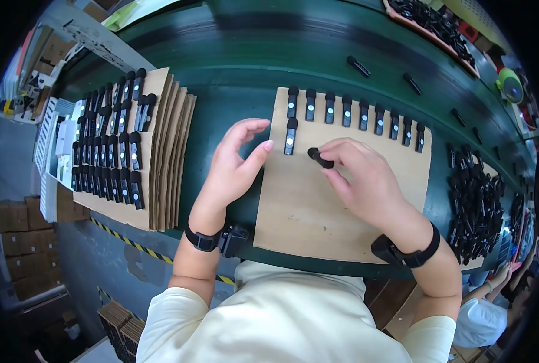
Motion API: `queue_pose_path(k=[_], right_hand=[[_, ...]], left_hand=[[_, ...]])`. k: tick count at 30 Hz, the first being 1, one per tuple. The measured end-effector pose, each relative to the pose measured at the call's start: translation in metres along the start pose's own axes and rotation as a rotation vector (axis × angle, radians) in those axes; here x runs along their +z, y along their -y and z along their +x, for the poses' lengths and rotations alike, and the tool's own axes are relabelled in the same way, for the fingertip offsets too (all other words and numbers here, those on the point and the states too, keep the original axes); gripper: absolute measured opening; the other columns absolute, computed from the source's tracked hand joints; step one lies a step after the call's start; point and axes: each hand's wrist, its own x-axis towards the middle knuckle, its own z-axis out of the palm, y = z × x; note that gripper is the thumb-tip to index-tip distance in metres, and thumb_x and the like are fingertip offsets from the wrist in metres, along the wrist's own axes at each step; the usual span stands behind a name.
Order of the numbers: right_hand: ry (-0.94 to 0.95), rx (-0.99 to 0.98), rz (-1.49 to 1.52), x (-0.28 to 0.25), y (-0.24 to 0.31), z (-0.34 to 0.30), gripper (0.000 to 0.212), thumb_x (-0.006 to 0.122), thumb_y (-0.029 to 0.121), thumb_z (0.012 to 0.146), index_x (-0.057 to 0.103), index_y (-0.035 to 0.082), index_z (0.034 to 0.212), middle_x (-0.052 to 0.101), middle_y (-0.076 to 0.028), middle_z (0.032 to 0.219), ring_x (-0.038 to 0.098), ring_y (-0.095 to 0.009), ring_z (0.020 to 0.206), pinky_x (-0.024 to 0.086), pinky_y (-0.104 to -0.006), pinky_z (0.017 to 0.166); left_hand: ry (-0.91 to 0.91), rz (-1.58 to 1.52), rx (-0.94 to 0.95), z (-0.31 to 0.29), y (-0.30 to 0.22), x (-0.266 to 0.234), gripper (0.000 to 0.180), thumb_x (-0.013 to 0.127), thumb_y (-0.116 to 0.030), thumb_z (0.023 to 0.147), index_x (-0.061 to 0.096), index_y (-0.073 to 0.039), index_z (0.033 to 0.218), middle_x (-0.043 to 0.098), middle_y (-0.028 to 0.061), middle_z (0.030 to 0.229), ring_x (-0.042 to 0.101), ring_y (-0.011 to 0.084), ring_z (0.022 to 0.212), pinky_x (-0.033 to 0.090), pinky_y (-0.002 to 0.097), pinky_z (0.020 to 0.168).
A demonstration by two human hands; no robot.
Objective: The person picks up a microphone and a clip, presses them together to assemble the unit, and places it onto a cardboard sheet. This process is repeated for several microphones, arranging the finished units in rows on the sheet.
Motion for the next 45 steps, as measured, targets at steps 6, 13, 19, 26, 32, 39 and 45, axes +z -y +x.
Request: queue_pose_path(k=[6, 13, 19, 26, 32, 39, 45], right_hand=[[0.004, -0.109, -0.287, 0.031, -0.027, 0.013, 0.024, 0.071, 0.002, 0.077, 0.059, 0.002, 0.097, 0.065, -0.011, 0.108, 0.063, -0.03, 0.098, 0.052, -0.0392, 0.082], [0.11, -0.119, -0.333, 0.037, -0.022, 0.008, 0.022, 0.071, 0.006, 0.078, 0.06, 0.004, 0.096, 0.061, -0.011, 0.112, 0.061, -0.03, 0.101, 0.052, -0.0391, 0.083], [0.102, -0.096, -0.341, 0.042, -0.028, 0.01, 0.021, 0.071, 0.006, 0.078, 0.06, 0.004, 0.095, 0.059, -0.011, 0.111, 0.06, -0.03, 0.102, 0.051, -0.0392, 0.083], [0.066, -0.099, -0.368, 0.041, -0.033, 0.013, 0.022, 0.071, 0.007, 0.078, 0.06, 0.004, 0.097, 0.059, -0.011, 0.113, 0.06, -0.03, 0.103, 0.051, -0.0399, 0.084], [0.06, -0.066, -0.317, 0.01, -0.022, 0.019, 0.026, 0.073, 0.01, 0.078, 0.061, 0.005, 0.1, 0.06, -0.012, 0.114, 0.06, -0.031, 0.103, 0.051, -0.04, 0.086], [0.159, 0.247, -0.301, -0.081, -0.069, 0.052, 0.018, 0.068, 0.011, 0.084, 0.063, 0.001, 0.098, 0.065, -0.015, 0.093, 0.065, -0.03, 0.088, 0.052, -0.0365, 0.077], [0.186, 0.458, -0.541, -0.124, -0.138, 0.093, 0.019, 0.067, 0.015, 0.086, 0.063, 0.0, 0.096, 0.068, -0.016, 0.092, 0.065, -0.03, 0.085, 0.052, -0.0365, 0.075]], left_hand=[[0.028, -0.106, -0.173, -0.002, 0.028, 0.009, 0.055, 0.066, -0.016, 0.094, 0.044, 0.001, 0.141, 0.053, 0.0222, 0.137, 0.05, 0.0302, 0.131, 0.043, 0.0399, 0.106], [0.122, -0.379, -0.158, -0.002, 0.034, 0.015, 0.062, 0.066, -0.011, 0.094, 0.036, 0.005, 0.145, 0.048, 0.022, 0.142, 0.046, 0.0275, 0.134, 0.039, 0.0401, 0.11], [0.132, -0.325, -0.129, -0.004, 0.035, 0.016, 0.062, 0.067, -0.007, 0.092, 0.036, 0.004, 0.145, 0.048, 0.021, 0.142, 0.048, 0.0266, 0.132, 0.039, 0.0394, 0.11], [0.131, -0.292, -0.127, -0.004, 0.033, 0.018, 0.062, 0.068, -0.007, 0.091, 0.037, 0.003, 0.144, 0.05, 0.0205, 0.141, 0.049, 0.027, 0.132, 0.039, 0.0387, 0.11], [0.008, -0.1, -0.069, 0.012, 0.023, 0.001, 0.052, 0.069, -0.011, 0.09, 0.049, 0.0, 0.137, 0.055, 0.0164, 0.137, 0.054, 0.0284, 0.126, 0.044, 0.0373, 0.103], [0.019, 0.357, 0.266, 0.094, -0.015, -0.03, 0.034, 0.071, -0.019, 0.087, 0.066, -0.003, 0.116, 0.067, 0.0154, 0.115, 0.064, 0.0289, 0.109, 0.05, 0.0357, 0.092], [0.137, 0.601, 0.344, 0.2, 0.01, -0.02, 0.031, 0.07, -0.019, 0.086, 0.067, -0.005, 0.114, 0.07, 0.0167, 0.108, 0.066, 0.0325, 0.103, 0.053, 0.0373, 0.09]])
